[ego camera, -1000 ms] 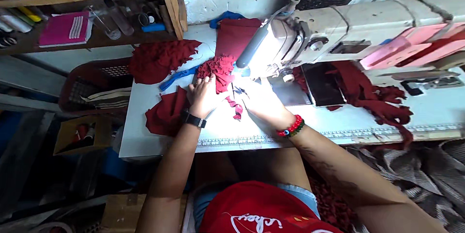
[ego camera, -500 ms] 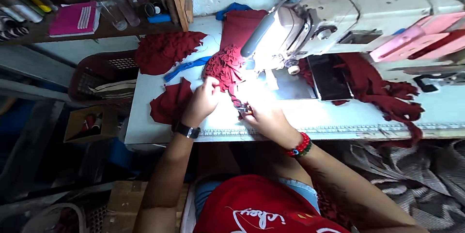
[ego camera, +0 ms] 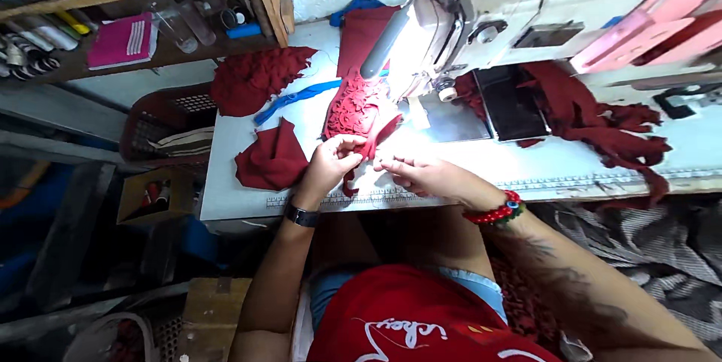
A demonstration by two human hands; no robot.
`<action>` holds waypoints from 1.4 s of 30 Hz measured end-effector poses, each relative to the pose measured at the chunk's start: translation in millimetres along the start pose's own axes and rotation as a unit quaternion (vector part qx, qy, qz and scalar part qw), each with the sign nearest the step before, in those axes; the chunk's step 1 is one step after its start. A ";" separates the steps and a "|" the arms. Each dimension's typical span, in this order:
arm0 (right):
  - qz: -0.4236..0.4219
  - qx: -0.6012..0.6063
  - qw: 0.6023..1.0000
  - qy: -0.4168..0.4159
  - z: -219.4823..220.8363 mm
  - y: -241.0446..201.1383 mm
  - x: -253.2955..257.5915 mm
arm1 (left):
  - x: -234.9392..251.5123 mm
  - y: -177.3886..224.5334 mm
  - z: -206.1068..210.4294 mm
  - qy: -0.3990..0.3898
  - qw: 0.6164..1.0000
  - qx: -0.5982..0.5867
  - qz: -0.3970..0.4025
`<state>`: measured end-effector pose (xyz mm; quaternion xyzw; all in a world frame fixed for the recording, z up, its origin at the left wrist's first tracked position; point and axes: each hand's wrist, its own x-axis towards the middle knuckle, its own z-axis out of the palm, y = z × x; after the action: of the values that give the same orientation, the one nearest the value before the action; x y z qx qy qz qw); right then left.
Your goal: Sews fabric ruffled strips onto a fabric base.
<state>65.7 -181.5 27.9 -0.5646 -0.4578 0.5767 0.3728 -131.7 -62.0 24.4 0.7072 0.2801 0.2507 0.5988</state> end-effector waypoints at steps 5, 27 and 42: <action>-0.007 -0.009 1.000 0.009 -0.1 -1.9 9.6 | 2.5 0.6 0.6 -0.036 0.999 -0.028 0.015; 0.041 0.077 0.996 0.013 6.8 -2.0 34.1 | 10.0 -11.7 1.5 -0.086 0.995 -0.034 0.029; -0.139 -0.330 0.917 0.177 -26.1 -9.1 5.3 | -34.4 16.9 1.3 -0.492 0.869 0.032 0.039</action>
<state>90.4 -171.0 36.3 -0.6793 -0.6226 0.2258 0.3161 -153.9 -89.0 40.1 0.7682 -0.0704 -0.1155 0.6258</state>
